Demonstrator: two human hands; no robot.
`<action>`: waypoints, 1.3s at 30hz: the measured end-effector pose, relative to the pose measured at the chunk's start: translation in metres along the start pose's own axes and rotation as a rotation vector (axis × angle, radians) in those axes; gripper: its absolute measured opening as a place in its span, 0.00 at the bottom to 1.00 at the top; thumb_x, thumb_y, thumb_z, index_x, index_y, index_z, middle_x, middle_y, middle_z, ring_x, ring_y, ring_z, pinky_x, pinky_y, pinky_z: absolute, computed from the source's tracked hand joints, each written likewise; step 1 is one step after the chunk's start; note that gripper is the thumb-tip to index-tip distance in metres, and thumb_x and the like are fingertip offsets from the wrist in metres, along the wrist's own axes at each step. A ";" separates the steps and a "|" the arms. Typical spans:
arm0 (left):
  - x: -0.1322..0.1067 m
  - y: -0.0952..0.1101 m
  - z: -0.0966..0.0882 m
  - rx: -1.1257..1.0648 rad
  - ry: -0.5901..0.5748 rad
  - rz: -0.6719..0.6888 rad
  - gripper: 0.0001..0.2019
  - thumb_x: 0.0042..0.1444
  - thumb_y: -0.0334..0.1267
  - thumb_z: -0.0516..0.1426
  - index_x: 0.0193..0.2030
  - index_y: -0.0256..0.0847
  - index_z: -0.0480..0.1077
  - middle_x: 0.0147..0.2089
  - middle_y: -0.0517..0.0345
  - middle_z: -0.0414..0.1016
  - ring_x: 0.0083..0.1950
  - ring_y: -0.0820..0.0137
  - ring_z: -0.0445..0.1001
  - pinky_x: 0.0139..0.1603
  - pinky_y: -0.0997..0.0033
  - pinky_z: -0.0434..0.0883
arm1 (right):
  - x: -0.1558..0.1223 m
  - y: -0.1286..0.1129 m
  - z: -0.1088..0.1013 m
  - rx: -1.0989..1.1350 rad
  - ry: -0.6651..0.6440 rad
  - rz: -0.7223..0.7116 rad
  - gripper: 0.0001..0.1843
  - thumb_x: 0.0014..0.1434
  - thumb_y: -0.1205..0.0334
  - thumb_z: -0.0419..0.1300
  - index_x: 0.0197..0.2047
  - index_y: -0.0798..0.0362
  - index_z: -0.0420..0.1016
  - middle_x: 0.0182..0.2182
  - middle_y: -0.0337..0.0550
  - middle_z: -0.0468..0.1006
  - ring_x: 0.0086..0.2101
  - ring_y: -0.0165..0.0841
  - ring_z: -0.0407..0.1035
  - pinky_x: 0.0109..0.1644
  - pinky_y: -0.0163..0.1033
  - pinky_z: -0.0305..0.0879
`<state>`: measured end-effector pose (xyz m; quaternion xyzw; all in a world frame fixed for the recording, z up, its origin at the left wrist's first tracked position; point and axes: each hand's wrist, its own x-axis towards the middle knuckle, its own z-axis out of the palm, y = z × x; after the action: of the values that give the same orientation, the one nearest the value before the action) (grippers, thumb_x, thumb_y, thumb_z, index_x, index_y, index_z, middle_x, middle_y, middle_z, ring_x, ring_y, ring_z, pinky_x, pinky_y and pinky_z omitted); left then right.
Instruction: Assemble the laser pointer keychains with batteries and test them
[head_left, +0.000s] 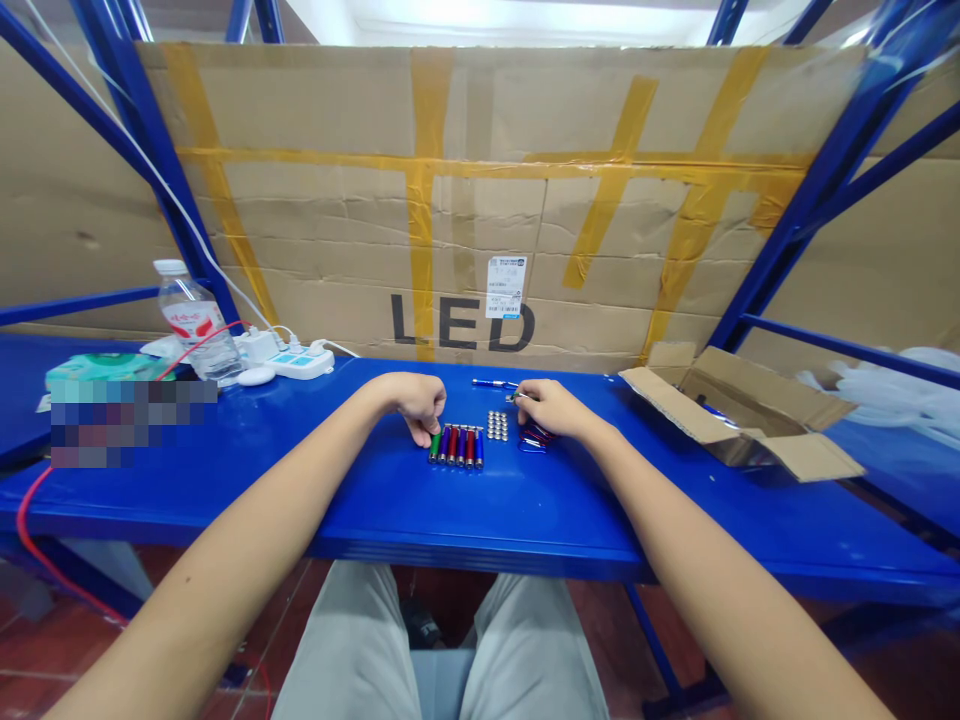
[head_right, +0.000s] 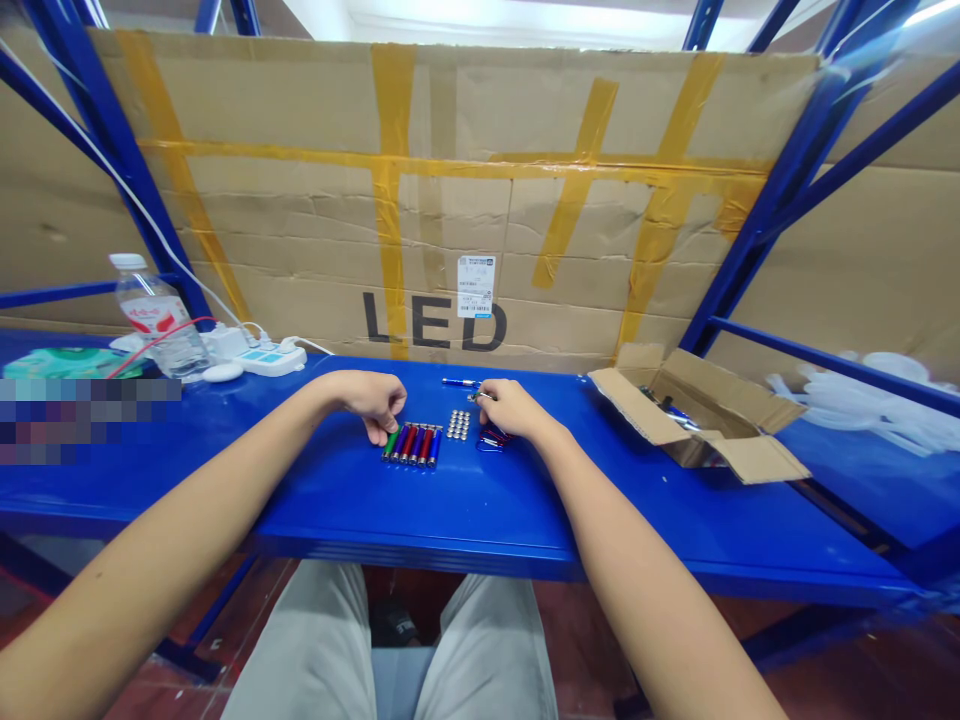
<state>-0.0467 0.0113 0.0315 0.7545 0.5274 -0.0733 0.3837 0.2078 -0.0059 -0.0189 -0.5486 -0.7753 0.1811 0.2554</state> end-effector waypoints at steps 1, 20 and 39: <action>0.000 -0.001 0.000 0.001 -0.002 0.005 0.12 0.50 0.26 0.61 0.30 0.39 0.59 0.26 0.55 0.78 0.32 0.65 0.81 0.40 0.64 0.77 | 0.000 0.000 0.000 0.000 -0.001 -0.001 0.12 0.62 0.65 0.52 0.27 0.52 0.70 0.28 0.41 0.81 0.29 0.31 0.70 0.35 0.34 0.61; 0.032 0.024 0.040 0.008 0.646 0.855 0.03 0.56 0.32 0.57 0.38 0.38 0.70 0.35 0.58 0.76 0.37 0.71 0.73 0.40 0.70 0.68 | 0.003 -0.011 0.016 0.600 -0.123 -0.116 0.14 0.61 0.54 0.55 0.27 0.53 0.64 0.21 0.35 0.69 0.24 0.28 0.64 0.34 0.37 0.63; 0.047 0.018 0.032 -0.370 0.720 0.799 0.01 0.50 0.29 0.60 0.31 0.35 0.72 0.31 0.57 0.76 0.33 0.72 0.75 0.38 0.70 0.72 | 0.005 -0.017 0.018 0.751 0.152 -0.183 0.11 0.55 0.56 0.60 0.37 0.53 0.67 0.20 0.34 0.72 0.20 0.30 0.69 0.24 0.37 0.67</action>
<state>-0.0011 0.0223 -0.0059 0.7929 0.3027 0.4332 0.3034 0.1827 -0.0073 -0.0227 -0.3574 -0.6798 0.3874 0.5100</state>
